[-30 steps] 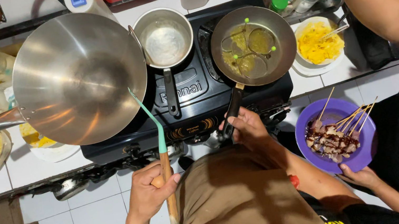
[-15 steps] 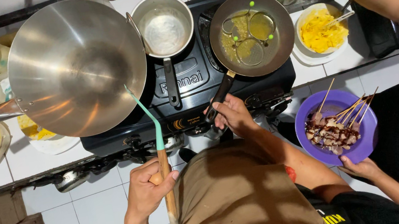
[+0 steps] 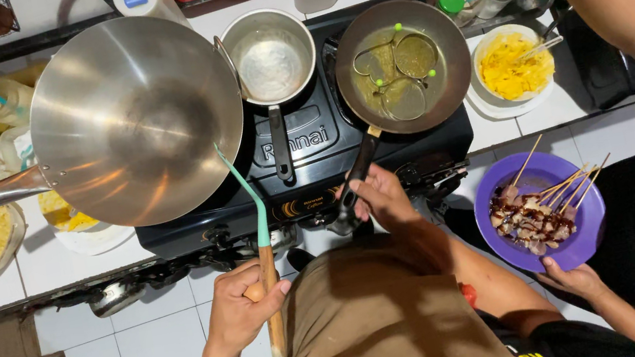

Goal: The person cracks eggs into a frying pan with oil and cooks them. They then add butter to a wok, followed by raw meat from a container, and stir-fry the meat using a spatula.

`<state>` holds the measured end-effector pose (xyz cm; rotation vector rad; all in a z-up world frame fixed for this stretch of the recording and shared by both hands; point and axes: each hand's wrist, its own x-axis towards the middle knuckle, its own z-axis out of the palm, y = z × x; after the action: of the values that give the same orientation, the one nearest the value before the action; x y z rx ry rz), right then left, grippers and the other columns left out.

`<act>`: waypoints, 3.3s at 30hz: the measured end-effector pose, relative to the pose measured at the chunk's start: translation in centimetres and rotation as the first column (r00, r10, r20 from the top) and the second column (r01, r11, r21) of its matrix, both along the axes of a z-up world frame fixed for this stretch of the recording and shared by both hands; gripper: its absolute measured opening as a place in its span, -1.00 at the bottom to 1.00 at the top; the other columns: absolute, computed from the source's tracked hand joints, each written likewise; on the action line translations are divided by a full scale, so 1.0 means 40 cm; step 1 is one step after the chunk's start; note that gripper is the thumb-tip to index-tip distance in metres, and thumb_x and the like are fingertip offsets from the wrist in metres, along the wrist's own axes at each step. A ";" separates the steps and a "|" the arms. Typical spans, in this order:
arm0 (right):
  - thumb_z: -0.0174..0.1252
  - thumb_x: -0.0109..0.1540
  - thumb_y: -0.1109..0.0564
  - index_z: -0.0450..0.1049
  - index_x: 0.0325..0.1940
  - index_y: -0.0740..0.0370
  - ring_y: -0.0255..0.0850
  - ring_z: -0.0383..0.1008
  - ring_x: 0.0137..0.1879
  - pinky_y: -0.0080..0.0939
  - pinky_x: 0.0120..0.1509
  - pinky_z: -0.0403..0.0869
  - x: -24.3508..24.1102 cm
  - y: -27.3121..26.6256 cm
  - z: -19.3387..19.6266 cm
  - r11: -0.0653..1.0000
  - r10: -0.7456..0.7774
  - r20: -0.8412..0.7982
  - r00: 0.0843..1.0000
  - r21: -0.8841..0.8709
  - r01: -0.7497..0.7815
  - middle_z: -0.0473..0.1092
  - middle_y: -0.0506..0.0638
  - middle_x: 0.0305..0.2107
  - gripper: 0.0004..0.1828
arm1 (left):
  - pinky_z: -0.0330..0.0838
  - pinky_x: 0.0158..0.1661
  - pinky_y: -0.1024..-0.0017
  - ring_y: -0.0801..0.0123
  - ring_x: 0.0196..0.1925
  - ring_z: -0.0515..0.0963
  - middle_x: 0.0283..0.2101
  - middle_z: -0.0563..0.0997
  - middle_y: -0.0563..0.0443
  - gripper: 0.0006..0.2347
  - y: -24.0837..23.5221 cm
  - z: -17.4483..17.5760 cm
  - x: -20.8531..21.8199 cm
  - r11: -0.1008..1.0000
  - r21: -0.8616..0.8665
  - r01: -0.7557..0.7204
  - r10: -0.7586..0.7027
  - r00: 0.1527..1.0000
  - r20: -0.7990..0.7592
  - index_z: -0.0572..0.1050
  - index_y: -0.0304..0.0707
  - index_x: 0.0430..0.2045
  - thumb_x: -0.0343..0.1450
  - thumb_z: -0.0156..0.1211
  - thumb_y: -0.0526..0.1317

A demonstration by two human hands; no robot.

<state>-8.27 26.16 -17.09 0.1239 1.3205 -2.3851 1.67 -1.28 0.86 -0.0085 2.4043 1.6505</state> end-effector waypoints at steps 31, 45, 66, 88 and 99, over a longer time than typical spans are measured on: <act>0.11 0.41 0.16 0.34 -0.07 0.30 -0.30 0.51 -0.41 -0.38 -0.40 0.46 -0.073 -0.123 -0.010 0.994 -0.063 0.005 0.998 -0.088 0.064 0.50 0.10 -0.26 -0.86 | 0.27 -0.47 0.48 0.47 -0.51 0.32 -0.56 0.42 0.08 -0.80 -0.005 0.000 0.008 1.000 0.030 0.007 -0.008 0.999 0.039 0.48 -0.45 -0.67 0.26 0.43 -0.33; -0.14 0.42 -0.23 0.37 -0.02 0.32 -0.26 0.41 -0.61 -0.38 -0.61 0.32 -0.078 -0.069 0.074 0.981 0.031 0.335 0.942 0.171 -0.094 0.49 0.12 -0.47 -0.47 | 0.26 -0.49 0.47 0.48 -0.55 0.36 -0.58 0.42 0.06 -0.80 0.074 0.009 -0.092 1.000 0.031 0.005 -0.005 1.000 -0.009 0.51 -0.43 -0.64 0.31 0.40 -0.28; 0.29 0.03 0.31 0.14 0.36 0.20 0.03 0.42 0.25 0.38 0.35 0.29 0.020 0.320 0.465 0.435 0.728 -0.650 0.218 0.684 0.586 0.44 0.08 0.08 -0.17 | 0.39 -0.47 0.50 0.60 -0.48 0.51 -0.54 0.58 0.06 -0.84 0.494 -0.037 -0.265 0.781 0.412 0.470 -0.554 0.825 0.109 0.59 -0.41 -0.48 0.31 0.30 -0.23; -0.11 0.44 0.15 0.11 0.55 0.30 -0.05 0.54 -0.32 -0.11 -0.16 0.52 -0.076 0.432 0.244 0.493 0.280 -0.375 0.884 0.846 0.202 0.47 0.26 -0.23 -0.43 | 0.48 -0.31 0.49 0.38 -0.30 0.55 -0.12 0.61 -0.18 -0.64 0.580 -0.258 -0.470 0.496 0.765 -0.411 0.028 0.888 0.459 0.34 -0.37 0.24 0.56 -0.07 -0.18; -0.01 0.44 0.27 0.13 0.47 0.44 0.17 0.56 -0.19 0.10 -0.09 0.54 -0.094 0.424 0.292 0.469 0.355 -0.636 0.685 0.755 0.458 0.45 0.29 -0.14 -0.49 | 0.40 -0.37 0.46 0.36 -0.36 0.52 -0.31 0.57 -0.06 -0.73 0.623 -0.322 -0.489 0.428 0.774 -0.467 0.061 0.869 0.491 0.46 -0.41 -0.02 0.61 -0.10 -0.17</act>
<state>-12.01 43.13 -5.42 -0.6073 2.9202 -1.4321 -17.88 23.63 -12.01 -0.5367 1.0332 2.5542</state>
